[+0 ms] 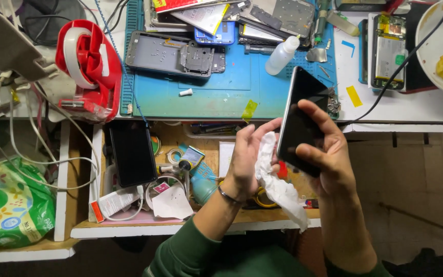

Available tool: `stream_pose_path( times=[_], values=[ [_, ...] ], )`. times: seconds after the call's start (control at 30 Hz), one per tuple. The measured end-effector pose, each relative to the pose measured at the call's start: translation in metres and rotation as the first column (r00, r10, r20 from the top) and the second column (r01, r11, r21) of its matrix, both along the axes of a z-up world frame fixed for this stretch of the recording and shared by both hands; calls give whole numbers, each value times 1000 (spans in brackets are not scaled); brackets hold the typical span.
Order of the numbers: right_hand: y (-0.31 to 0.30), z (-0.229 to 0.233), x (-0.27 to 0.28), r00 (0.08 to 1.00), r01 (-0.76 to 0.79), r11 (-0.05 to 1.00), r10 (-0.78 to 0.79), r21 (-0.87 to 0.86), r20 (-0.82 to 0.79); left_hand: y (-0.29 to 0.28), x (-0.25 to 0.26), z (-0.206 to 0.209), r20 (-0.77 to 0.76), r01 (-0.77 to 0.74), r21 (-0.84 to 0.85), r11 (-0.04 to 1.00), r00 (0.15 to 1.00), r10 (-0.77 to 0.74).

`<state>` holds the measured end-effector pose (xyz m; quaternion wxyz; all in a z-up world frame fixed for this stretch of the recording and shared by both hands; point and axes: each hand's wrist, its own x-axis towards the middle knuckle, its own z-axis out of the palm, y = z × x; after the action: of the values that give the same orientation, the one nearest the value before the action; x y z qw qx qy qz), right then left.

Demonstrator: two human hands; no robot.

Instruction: The person cleans a smartphone with a white tissue, wiping the screen and edges. They then use a yellow tube to apply adhesive to the phone's frame.

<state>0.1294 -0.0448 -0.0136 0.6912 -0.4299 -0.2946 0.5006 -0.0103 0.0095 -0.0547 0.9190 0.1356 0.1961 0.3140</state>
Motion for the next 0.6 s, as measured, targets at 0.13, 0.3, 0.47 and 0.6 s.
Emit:
stream_pose_path(
  times=[0.13, 0.3, 0.47, 0.6],
  values=[
    [13, 4, 2, 998, 53, 998, -52, 29, -20, -3, -10, -6, -60, -49, -39, 998, 997, 47],
    [14, -15, 14, 975, 186, 983, -186, -12, -124, -8, -13, -12, -98, -168, -1, 986, 981, 167],
    [16, -11, 15, 968, 227, 972, -232, -55, -100, -9, -10, -23, -180, -216, 33, 976, 959, 218],
    [18, -8, 13, 958, 262, 961, -270, -92, -91, -10, -4, -33, -227, -258, 29, 966, 939, 258]
  ],
)
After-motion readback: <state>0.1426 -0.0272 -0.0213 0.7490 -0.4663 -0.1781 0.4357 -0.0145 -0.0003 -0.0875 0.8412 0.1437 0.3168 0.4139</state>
